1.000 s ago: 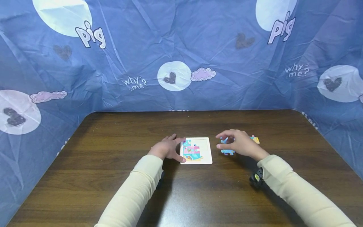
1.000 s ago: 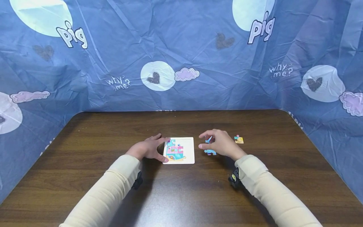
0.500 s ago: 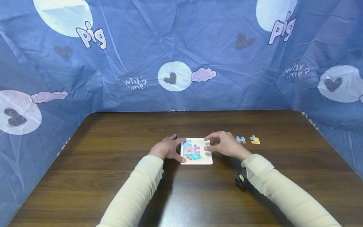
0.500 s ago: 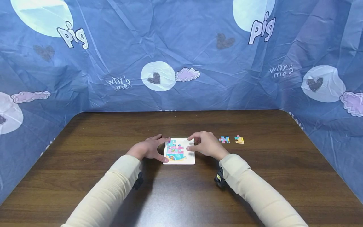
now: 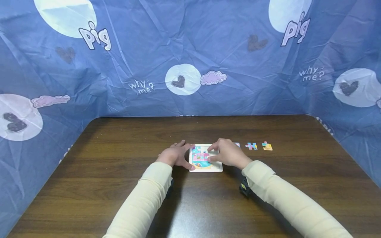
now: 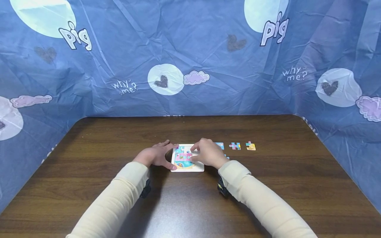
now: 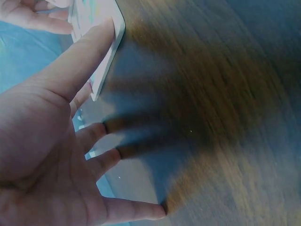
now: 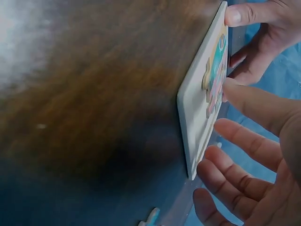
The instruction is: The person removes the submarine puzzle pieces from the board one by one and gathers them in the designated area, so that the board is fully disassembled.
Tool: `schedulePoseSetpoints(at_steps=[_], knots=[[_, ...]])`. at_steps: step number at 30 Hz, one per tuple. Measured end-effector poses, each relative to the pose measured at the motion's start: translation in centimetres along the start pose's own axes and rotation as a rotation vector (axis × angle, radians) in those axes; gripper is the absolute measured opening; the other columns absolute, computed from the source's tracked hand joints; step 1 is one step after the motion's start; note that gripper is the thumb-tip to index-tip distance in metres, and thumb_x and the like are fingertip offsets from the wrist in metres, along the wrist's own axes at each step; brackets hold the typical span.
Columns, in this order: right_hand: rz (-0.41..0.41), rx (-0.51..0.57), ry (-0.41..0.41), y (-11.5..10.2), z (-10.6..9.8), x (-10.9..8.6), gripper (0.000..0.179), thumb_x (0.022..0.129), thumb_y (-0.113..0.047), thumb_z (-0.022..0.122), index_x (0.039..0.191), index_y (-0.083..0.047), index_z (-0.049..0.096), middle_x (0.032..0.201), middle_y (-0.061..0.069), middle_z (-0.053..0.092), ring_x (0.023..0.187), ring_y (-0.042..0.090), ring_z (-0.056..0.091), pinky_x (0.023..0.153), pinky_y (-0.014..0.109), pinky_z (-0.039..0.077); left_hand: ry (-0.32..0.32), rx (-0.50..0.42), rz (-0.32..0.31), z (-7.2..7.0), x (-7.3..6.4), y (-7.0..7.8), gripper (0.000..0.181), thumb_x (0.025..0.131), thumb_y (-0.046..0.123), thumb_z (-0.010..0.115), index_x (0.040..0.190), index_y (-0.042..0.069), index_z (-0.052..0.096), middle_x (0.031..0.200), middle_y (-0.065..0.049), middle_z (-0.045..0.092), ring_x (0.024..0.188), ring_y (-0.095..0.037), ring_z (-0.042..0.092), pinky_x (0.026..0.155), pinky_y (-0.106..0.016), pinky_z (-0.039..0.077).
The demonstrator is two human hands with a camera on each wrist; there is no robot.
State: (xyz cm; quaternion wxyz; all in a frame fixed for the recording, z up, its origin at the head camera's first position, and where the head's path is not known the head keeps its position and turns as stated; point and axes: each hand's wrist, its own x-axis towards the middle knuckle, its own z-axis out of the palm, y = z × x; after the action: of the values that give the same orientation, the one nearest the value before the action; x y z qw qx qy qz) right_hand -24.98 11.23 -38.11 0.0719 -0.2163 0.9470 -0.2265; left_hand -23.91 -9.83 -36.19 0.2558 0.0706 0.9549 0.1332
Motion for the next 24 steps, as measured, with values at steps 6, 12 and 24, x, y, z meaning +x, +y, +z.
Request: schedulePoseSetpoints(at_steps=[6, 12, 24], knots=[[0.020, -0.073, -0.021, -0.8, -0.2, 0.1, 0.031, 0.081, -0.026, 0.088, 0.108, -0.013, 0.081, 0.112, 0.006, 0.073, 0.103, 0.024, 0.065, 0.087, 0.043, 0.053, 0.004, -0.003, -0.003, -0.1, 0.0, 0.1, 0.090, 0.086, 0.042, 0.082, 0.160, 0.030, 0.031, 0.170, -0.007, 0.014, 0.155, -0.032, 0.015, 0.107, -0.078, 0.025], [0.024, -0.093, -0.034, -1.2, 0.0, 0.2, 0.029, 0.081, -0.025, 0.088, 0.106, -0.014, 0.081, 0.103, 0.003, 0.068, 0.098, 0.023, 0.063, 0.085, 0.041, 0.053, 0.005, 0.008, -0.008, 0.0, -0.1, 0.1, 0.091, 0.086, 0.043, 0.081, 0.161, 0.031, 0.031, 0.170, -0.006, 0.014, 0.155, -0.031, 0.014, 0.108, -0.078, 0.025], [0.049, -0.071, -0.037, -1.0, 0.6, 0.7, 0.029, 0.080, -0.023, 0.089, 0.102, -0.012, 0.075, 0.099, 0.005, 0.063, 0.090, 0.021, 0.059, 0.082, 0.039, 0.051, -0.020, 0.052, -0.023, 0.0, -0.4, 0.2, 0.089, 0.089, 0.046, 0.077, 0.162, 0.032, 0.028, 0.171, -0.005, 0.012, 0.156, -0.029, 0.013, 0.106, -0.076, 0.029]])
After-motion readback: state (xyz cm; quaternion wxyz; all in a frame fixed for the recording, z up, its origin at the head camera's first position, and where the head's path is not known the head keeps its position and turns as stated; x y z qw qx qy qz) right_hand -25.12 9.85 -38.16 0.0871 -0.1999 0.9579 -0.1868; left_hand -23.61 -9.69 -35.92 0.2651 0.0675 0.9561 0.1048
